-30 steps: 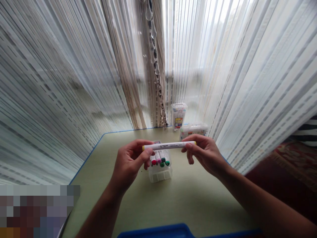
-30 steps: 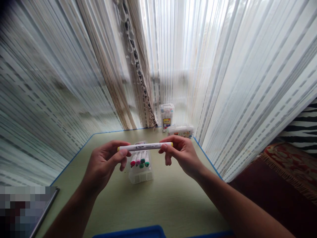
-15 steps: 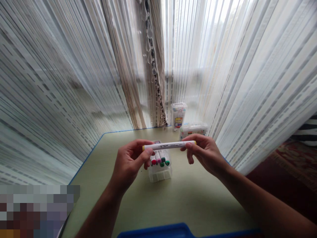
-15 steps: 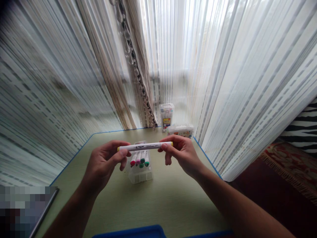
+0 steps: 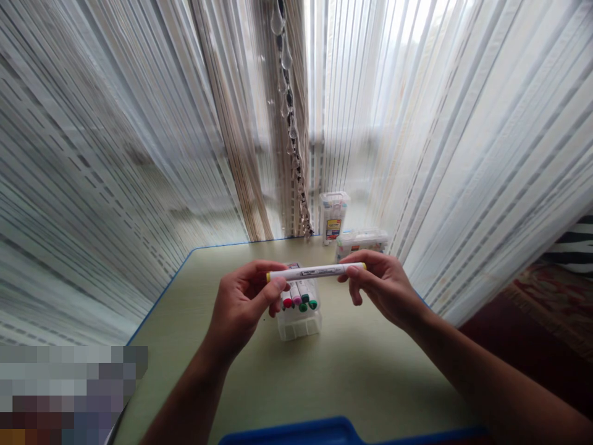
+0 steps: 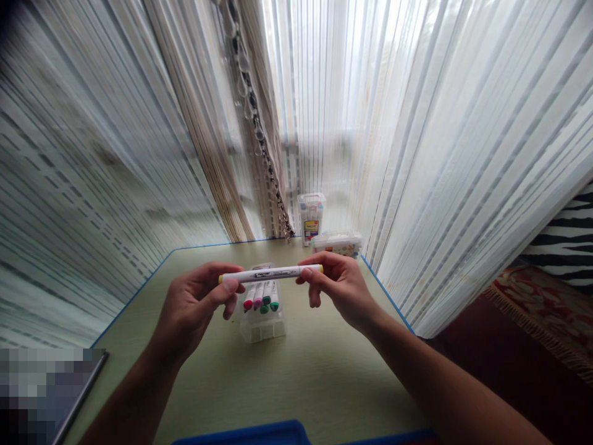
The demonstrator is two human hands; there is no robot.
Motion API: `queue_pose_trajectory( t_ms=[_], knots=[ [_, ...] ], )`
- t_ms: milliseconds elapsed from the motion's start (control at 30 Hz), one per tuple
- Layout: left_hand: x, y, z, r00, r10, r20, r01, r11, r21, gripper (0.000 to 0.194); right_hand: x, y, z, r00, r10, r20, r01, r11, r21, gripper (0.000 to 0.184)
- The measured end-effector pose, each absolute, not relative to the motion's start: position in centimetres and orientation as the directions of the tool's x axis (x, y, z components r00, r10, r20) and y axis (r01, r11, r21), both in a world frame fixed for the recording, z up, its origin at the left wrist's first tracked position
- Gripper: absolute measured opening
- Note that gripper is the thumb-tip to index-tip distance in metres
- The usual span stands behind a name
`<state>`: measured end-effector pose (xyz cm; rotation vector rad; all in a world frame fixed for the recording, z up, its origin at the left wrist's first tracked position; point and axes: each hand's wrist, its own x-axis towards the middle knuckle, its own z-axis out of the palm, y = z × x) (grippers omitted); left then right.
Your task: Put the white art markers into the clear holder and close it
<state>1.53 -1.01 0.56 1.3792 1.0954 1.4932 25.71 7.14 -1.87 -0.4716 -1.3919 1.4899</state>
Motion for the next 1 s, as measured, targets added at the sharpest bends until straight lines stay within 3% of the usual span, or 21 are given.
queue_pose_trajectory(
  t_ms=[600,1000],
  knots=[
    [1.8,-1.2,0.9,-0.076,0.955,0.286,-0.007,-0.287,0.958,0.022,25.7,7.4,-2.0,-0.430,0.844,0.321,-0.386,0.150,-0.910,0.017],
    [2.7,-1.8,1.3,-0.018,0.961,0.276,-0.086,-0.277,0.957,0.026,24.8,7.8,-2.4,-0.505,0.844,0.180,-0.404,-0.047,-0.913,0.020]
  ],
)
